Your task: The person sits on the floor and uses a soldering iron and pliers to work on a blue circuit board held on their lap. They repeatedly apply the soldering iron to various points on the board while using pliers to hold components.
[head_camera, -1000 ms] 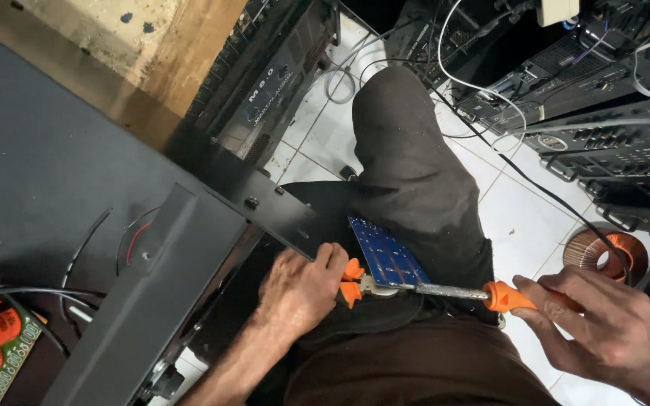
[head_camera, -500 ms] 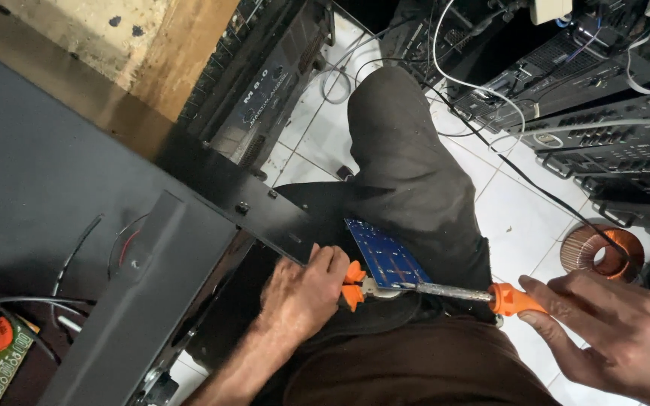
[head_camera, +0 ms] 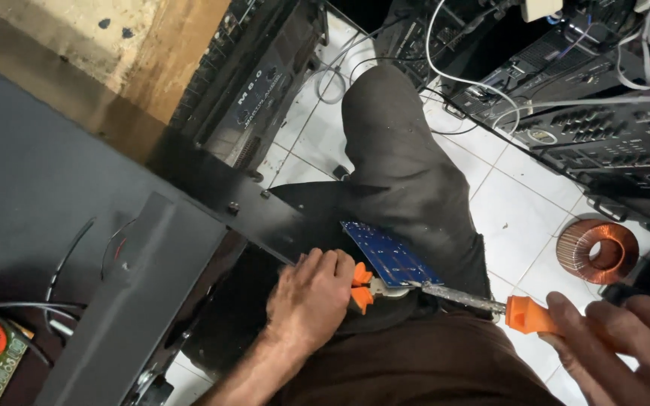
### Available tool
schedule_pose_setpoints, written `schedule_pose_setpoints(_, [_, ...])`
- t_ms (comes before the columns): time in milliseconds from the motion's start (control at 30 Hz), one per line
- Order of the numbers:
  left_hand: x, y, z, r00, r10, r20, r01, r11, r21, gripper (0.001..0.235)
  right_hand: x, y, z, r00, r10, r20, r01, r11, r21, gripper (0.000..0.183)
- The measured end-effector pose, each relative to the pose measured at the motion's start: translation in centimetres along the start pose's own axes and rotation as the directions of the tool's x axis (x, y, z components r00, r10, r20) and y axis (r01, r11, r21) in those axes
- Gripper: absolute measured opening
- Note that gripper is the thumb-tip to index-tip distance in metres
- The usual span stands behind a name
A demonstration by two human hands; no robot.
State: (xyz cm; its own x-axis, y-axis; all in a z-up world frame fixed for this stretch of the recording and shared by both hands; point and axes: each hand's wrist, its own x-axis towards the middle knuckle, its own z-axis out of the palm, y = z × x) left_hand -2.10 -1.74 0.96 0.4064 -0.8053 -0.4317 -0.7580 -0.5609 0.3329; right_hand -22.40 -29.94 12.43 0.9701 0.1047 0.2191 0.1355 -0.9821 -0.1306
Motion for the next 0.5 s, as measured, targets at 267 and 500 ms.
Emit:
schedule_pose_setpoints(267, [0.2, 0.8, -0.1, 0.987, 0.079, -0.141, -0.064, 0.992, 0.111, 0.023, -0.9, 1.4, -1.0, 0.975, -0.217, 0.039, 0.221, 0.965, -0.139, 0.035])
schedule_pose_setpoints(500, [0.0, 0.9, 0.1, 0.984, 0.071, -0.162, -0.048, 0.988, 0.144, 0.023, -1.2, 1.5, -0.7, 0.973, -0.231, 0.024, 0.232, 0.969, -0.079, 0.032])
